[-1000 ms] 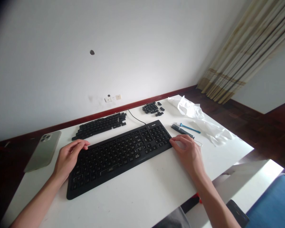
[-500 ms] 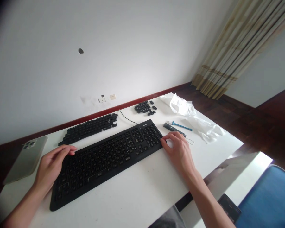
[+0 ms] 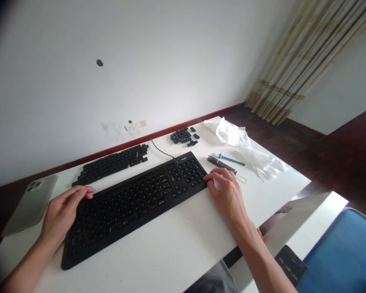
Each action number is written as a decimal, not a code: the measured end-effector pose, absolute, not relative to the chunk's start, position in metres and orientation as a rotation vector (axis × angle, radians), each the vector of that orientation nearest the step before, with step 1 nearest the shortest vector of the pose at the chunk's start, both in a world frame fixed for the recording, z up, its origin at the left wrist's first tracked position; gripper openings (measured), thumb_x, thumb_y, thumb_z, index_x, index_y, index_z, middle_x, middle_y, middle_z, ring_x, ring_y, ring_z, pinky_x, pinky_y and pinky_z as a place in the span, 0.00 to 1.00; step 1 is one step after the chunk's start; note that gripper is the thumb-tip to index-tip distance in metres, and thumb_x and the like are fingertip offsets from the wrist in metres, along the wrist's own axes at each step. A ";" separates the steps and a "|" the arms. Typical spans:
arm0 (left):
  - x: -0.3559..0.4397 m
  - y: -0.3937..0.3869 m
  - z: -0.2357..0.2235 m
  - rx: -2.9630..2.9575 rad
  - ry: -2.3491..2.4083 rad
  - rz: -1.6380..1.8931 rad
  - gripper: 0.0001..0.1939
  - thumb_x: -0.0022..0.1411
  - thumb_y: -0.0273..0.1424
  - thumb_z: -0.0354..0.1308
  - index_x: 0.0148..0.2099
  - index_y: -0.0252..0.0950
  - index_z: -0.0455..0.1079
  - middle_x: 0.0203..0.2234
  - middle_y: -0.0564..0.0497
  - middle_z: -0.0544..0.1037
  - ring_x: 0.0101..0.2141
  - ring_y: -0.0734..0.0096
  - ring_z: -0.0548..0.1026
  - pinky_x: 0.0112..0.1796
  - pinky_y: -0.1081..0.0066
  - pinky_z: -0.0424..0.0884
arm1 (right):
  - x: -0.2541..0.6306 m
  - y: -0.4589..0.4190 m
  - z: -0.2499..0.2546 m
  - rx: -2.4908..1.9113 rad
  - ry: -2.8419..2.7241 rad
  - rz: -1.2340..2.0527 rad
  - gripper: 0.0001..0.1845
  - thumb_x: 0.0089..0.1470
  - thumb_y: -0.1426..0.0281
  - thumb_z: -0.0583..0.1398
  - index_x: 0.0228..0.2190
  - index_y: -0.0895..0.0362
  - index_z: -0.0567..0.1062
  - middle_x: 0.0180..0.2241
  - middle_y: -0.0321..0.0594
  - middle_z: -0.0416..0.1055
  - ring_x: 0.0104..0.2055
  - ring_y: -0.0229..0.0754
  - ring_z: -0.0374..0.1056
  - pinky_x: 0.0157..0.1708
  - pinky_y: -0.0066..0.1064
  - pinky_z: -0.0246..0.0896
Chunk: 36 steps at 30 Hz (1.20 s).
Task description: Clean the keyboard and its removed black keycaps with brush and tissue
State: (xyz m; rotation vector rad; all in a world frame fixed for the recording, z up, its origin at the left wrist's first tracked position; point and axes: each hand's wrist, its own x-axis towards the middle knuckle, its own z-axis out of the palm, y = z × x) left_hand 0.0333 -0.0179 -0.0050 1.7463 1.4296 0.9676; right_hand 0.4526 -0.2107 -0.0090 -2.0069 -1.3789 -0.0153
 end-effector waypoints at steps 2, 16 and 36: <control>0.034 -0.018 -0.005 1.772 1.409 0.990 0.15 0.65 0.45 0.61 0.36 0.39 0.80 0.31 0.51 0.82 0.39 0.60 0.79 0.46 0.67 0.73 | 0.452 -0.213 -0.010 -1.999 -1.402 -0.057 0.13 0.64 0.69 0.57 0.37 0.51 0.83 0.47 0.42 0.76 0.46 0.50 0.71 0.49 0.46 0.67; 0.041 -0.020 -0.004 1.740 1.225 1.030 0.13 0.69 0.35 0.58 0.35 0.38 0.80 0.28 0.52 0.79 0.34 0.68 0.77 0.40 0.70 0.70 | 0.330 -0.153 0.096 -1.302 -2.661 0.436 0.09 0.66 0.74 0.61 0.39 0.53 0.82 0.35 0.38 0.77 0.35 0.42 0.73 0.34 0.33 0.64; 0.040 -0.018 -0.003 1.756 1.160 1.013 0.15 0.70 0.37 0.55 0.35 0.38 0.78 0.27 0.52 0.78 0.32 0.67 0.76 0.36 0.68 0.70 | 0.273 -0.104 0.117 -1.284 -2.964 0.500 0.26 0.53 0.88 0.60 0.41 0.48 0.86 0.36 0.32 0.83 0.38 0.45 0.79 0.34 0.35 0.61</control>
